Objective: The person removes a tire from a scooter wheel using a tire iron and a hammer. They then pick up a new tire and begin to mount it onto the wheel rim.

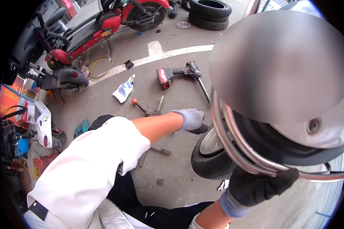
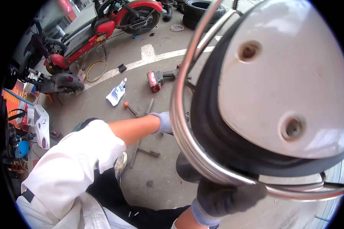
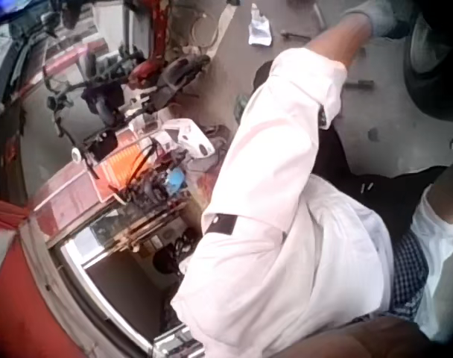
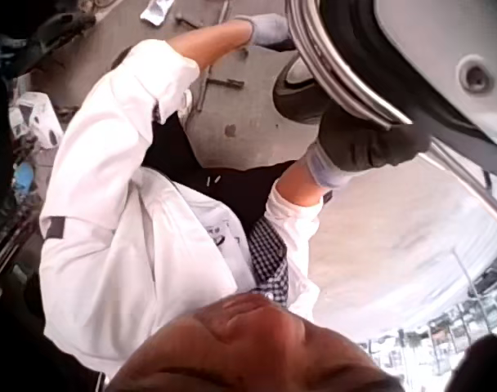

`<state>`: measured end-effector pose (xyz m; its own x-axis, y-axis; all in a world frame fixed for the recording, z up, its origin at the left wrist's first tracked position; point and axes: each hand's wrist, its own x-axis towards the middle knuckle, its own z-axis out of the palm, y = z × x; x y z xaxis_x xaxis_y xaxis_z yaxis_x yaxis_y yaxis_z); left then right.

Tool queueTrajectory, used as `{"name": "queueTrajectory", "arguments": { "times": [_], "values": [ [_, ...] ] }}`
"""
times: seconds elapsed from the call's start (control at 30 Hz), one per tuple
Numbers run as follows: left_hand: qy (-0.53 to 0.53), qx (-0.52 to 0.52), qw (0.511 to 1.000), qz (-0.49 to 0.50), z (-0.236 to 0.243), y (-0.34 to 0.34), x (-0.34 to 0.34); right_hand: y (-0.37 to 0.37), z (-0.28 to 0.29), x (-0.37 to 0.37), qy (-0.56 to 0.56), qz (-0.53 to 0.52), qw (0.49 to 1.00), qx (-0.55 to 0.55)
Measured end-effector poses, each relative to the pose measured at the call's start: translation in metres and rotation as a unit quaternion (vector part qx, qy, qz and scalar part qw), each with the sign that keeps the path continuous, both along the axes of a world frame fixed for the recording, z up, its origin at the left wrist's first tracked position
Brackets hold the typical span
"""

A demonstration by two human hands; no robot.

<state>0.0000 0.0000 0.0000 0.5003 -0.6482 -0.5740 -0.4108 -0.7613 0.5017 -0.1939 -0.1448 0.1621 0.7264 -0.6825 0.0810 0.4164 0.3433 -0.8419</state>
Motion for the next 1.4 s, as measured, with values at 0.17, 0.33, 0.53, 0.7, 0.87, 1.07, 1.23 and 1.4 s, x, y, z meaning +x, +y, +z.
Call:
{"name": "queueTrajectory", "arguments": {
  "times": [0.17,0.33,0.53,0.7,0.87,1.07,1.23,1.4],
  "values": [
    [0.222,-0.308,0.908,0.179,-0.033,-0.03,0.013,-0.003,-0.006,0.037,-0.004,-0.068,0.997,-0.033],
    [0.428,-0.393,0.801,0.144,-0.056,-0.043,0.019,-0.016,-0.003,0.058,0.006,-0.109,0.992,-0.067],
    [0.409,-0.399,0.8,0.186,-0.028,-0.042,0.019,-0.021,0.004,0.069,0.02,-0.128,0.987,-0.095],
    [0.418,-0.418,0.78,0.206,-0.03,-0.039,0.02,-0.024,0.008,0.068,0.017,-0.133,0.986,-0.104],
    [0.404,-0.47,0.729,0.292,-0.044,-0.06,-0.004,-0.028,0.008,0.066,0.008,-0.131,0.985,-0.108],
    [0.262,-0.413,0.814,0.313,-0.04,-0.072,-0.003,-0.032,0.008,0.055,-0.007,-0.119,0.987,-0.105],
    [0.336,-0.447,0.781,0.278,-0.05,-0.064,0.009,-0.031,0.01,0.046,-0.015,-0.113,0.989,-0.096],
    [0.344,-0.457,0.799,0.183,-0.081,-0.059,0.026,-0.031,0.012,0.041,-0.017,-0.116,0.99,-0.082]
  ]
}}
